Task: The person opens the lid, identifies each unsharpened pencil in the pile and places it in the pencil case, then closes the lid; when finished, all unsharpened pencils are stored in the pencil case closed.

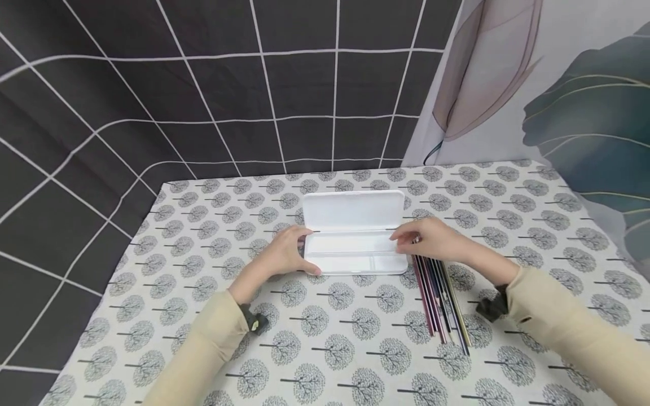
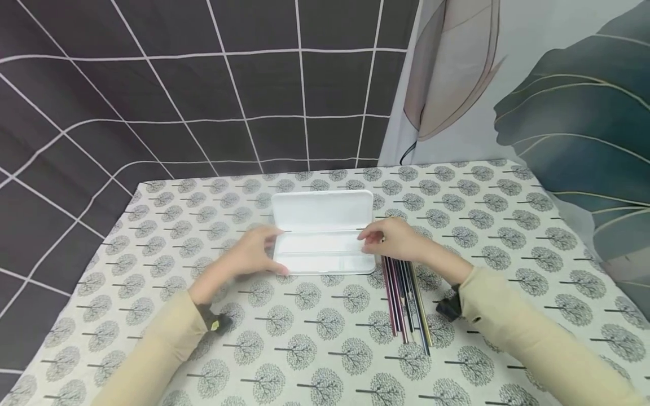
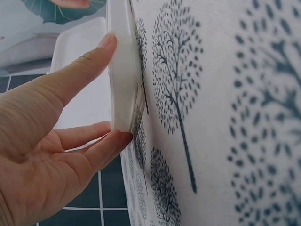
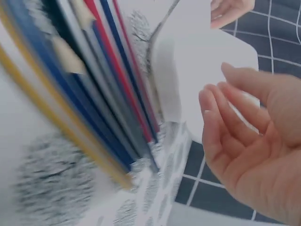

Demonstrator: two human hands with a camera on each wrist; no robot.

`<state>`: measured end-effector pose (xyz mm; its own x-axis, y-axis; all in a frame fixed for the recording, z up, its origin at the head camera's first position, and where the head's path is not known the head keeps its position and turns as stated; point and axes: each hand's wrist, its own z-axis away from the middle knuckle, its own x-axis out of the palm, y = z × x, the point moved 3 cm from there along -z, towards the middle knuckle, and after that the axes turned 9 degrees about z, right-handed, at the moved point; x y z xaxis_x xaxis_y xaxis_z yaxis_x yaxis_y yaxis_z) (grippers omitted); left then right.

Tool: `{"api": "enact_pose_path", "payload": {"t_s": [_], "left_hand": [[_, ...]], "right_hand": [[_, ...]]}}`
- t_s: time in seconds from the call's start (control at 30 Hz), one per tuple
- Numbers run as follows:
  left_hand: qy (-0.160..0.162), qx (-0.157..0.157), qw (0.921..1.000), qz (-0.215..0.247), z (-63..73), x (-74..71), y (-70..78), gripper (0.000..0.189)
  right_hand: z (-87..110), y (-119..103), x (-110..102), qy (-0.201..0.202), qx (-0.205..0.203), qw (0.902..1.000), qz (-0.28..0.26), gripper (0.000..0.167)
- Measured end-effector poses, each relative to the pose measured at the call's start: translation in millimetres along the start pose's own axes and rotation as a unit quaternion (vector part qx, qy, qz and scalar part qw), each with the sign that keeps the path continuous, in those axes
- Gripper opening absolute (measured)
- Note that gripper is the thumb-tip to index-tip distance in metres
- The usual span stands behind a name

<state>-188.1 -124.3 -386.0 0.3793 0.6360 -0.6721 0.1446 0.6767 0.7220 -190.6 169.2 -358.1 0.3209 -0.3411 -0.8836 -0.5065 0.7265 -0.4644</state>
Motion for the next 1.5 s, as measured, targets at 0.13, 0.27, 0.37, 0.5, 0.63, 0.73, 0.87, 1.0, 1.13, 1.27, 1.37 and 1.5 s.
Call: {"api": "enact_pose_path", "payload": {"t_s": [0.13,0.27,0.37,0.5,0.63,0.73,0.87,1.0,1.13,1.27,1.37,1.5], "left_hand": [[0.003,-0.002,1.0,-0.005,-0.2,-0.4,-4.5,0.097],[0.0,-0.002,1.0,0.009,0.3,0.6,-6.3,0.098],[-0.004,-0.003,0.9999,0.012,1.5,1.7,-5.7,0.096],[-0.008,0.005,0.9999,0.005,2.8,3.0,-4.2,0.093],[-0.007,0.014,0.9999,-0.005,2.7,2.7,-4.9,0.091],[-0.007,0.016,0.9998,-0.009,2.5,1.9,-5.2,0.09],[-0.011,0.015,0.9997,-0.012,3.0,1.4,-3.4,0.09],[-0.017,0.01,0.9998,-0.006,3.5,2.5,-1.8,0.09],[-0.022,0.008,0.9997,-0.003,2.6,2.0,0.1,0.089],[-0.025,0.007,0.9996,-0.009,1.4,2.0,0.9,0.089],[-0.028,0.008,0.9995,-0.015,1.0,1.8,2.4,0.089],[-0.028,0.005,0.9994,-0.017,2.3,0.6,4.6,0.091]], "right_hand": [[17.5,5,0,0.001,0.061,0.9978,-0.025,0.028],[32.1,8,5,0.003,0.101,0.9944,-0.031,0.03],[38.5,12,8,0.014,0.136,0.9901,-0.032,0.03],[39.8,16,12,0.007,0.176,0.9834,-0.042,0.029],[34.0,18,16,-0.011,0.192,0.9798,-0.055,0.026],[28.1,18,16,-0.015,0.195,0.9788,-0.061,0.023],[22.9,17,15,-0.023,0.208,0.9766,-0.05,0.019],[20.2,16,16,-0.039,0.229,0.9705,-0.063,0.018],[19.2,16,17,-0.044,0.247,0.9634,-0.095,0.019],[20.0,17,17,-0.045,0.247,0.9617,-0.11,0.021],[19.0,19,17,-0.054,0.24,0.9616,-0.121,0.022],[14.5,22,17,-0.092,0.221,0.9628,-0.125,0.019]]}}
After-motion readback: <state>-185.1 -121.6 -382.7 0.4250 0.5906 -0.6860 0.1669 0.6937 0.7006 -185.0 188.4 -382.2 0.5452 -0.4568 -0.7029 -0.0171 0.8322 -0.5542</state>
